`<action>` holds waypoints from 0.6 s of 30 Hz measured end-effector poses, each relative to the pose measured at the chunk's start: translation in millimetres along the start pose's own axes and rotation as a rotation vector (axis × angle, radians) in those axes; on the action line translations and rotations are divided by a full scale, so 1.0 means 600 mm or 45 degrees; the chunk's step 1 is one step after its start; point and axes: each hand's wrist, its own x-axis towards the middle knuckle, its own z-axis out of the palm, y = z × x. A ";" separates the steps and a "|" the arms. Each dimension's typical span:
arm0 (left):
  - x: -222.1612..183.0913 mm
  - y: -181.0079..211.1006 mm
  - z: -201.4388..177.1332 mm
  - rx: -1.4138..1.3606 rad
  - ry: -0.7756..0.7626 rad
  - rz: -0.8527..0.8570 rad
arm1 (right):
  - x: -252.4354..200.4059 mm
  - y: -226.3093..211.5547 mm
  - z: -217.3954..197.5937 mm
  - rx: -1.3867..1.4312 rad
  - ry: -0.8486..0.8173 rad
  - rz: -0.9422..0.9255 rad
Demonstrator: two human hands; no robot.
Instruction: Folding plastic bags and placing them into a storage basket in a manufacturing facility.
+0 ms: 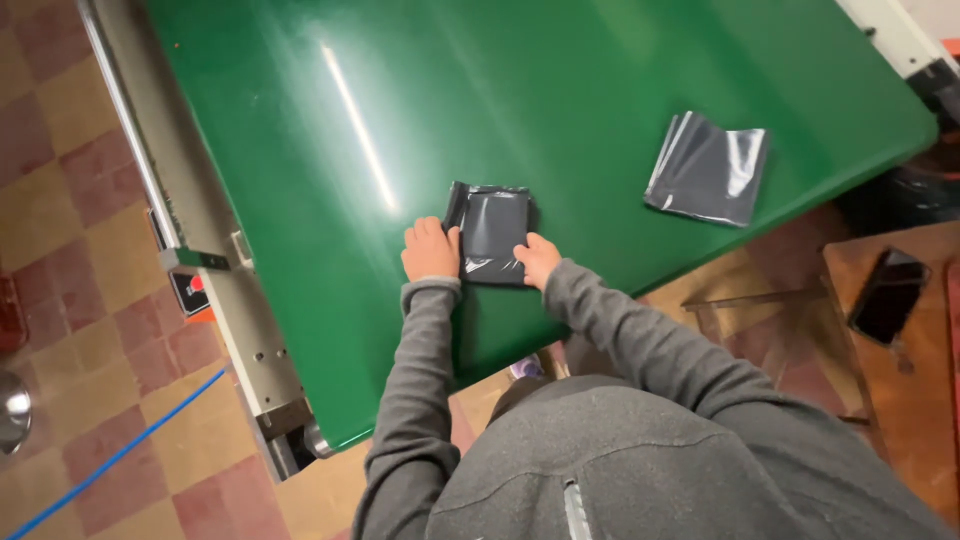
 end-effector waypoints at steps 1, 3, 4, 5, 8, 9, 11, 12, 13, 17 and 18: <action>-0.006 0.006 -0.012 -0.184 0.054 0.146 | 0.006 0.027 -0.014 -0.146 0.029 -0.290; -0.005 0.048 -0.049 -0.385 0.100 0.337 | -0.044 0.007 -0.034 -0.272 0.099 -0.596; -0.008 0.081 -0.075 -0.570 0.149 0.441 | -0.105 -0.034 -0.038 -0.345 0.279 -0.823; -0.012 0.113 -0.100 -0.756 0.196 0.543 | -0.165 -0.073 -0.042 -0.423 0.460 -1.047; 0.000 0.242 -0.122 -0.951 -0.030 0.409 | -0.212 -0.141 -0.138 -0.304 0.625 -1.127; 0.005 0.290 -0.102 -0.963 -0.042 0.410 | -0.226 -0.168 -0.172 -0.311 0.639 -1.119; 0.030 0.392 -0.062 -1.047 -0.056 0.121 | -0.246 -0.235 -0.240 -0.677 1.015 -1.438; 0.045 0.433 -0.036 -1.055 -0.058 0.126 | -0.238 -0.249 -0.274 -0.682 1.024 -1.438; 0.060 0.475 -0.009 -1.027 -0.035 0.104 | -0.231 -0.264 -0.309 -0.709 1.054 -1.330; 0.072 0.575 0.150 -0.777 -0.091 0.049 | -0.193 -0.294 -0.418 -0.978 1.093 -0.957; 0.074 0.589 0.157 -0.775 -0.096 0.054 | -0.171 -0.287 -0.440 -0.974 1.097 -0.953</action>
